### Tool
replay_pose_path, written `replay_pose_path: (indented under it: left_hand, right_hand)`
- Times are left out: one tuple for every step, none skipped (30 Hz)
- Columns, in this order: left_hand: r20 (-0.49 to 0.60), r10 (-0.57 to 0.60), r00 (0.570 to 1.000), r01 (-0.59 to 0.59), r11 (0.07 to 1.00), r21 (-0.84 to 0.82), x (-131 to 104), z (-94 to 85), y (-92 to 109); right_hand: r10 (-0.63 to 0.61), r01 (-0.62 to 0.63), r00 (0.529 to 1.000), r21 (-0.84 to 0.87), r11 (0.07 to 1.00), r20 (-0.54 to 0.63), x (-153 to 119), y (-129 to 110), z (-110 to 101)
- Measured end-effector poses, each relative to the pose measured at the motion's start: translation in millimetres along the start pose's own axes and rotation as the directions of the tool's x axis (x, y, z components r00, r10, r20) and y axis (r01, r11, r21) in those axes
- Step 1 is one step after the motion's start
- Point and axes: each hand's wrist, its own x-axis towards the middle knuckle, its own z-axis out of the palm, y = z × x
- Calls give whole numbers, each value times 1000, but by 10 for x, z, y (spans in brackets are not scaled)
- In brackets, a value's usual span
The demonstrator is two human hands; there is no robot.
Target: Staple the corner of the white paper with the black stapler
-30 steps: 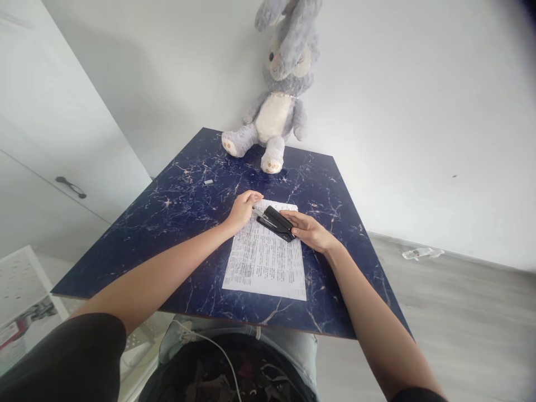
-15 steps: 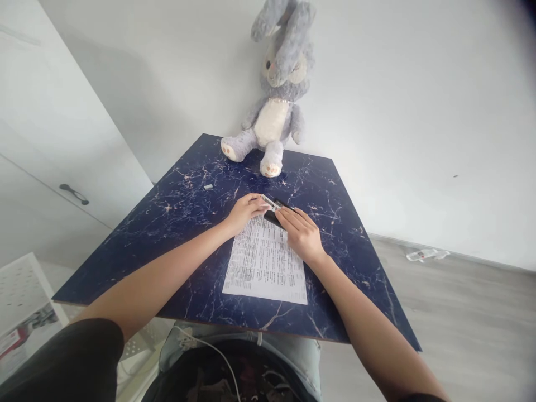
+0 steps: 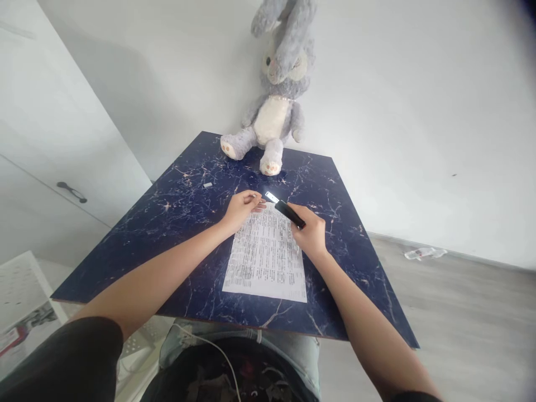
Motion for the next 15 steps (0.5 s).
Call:
replay_pose_path:
  left_hand:
    - [-6,48,999,-48,998,44,-5,-5,11]
    - [-10,88,996,-87,993,83,-10,-9,22]
    - [-10,116,993,-114,987,115,-16,-11,33]
    - [-4,134,991,-132,981,140,-22,-12,43]
    - [3,148,989,-147,976,161,-28,-10,52]
    - [10,164,986,-163,971,177,-34,-6,60]
    - [16,184,983,-184,965,186,-40,0,68]
    - [22,207,978,-207,960,188,-46,9,78]
    - [29,233,972,-234,954,187,-54,21,91]
    - [37,262,964,-264,946,191,-64,34,107]
    - [48,298,953,-301,932,203,-77,49,128]
    - [62,342,938,-346,910,227,-94,65,151]
    - [81,390,917,-397,880,260,-115,83,178]
    - [108,437,893,-448,844,294,-140,103,205]
    - [149,472,869,-494,808,320,-169,124,231]
  right_hand:
    - [65,-64,998,56,996,-11,1,37,-17]
    - [128,-126,992,116,985,-7,0,80,-34]
    - [186,-184,982,176,967,3,0,125,-51]
    - [239,-236,971,233,943,16,0,170,-67]
    - [281,-277,959,287,917,28,0,210,-80]
    - [304,-302,951,331,894,47,1,241,-90]
    - [308,-314,948,362,878,76,3,263,-97]
    - [294,-316,949,374,872,116,4,272,-100]
    - [267,-311,949,372,875,166,5,271,-99]
    - [235,-301,947,358,884,217,5,260,-94]
    - [203,-288,943,339,895,264,5,241,-85]
    - [176,-274,936,319,907,305,5,217,-74]
    - [152,-259,930,302,917,336,7,190,-63]
    - [128,-240,925,291,926,357,10,161,-55]
    - [96,-207,928,283,936,361,16,131,-50]
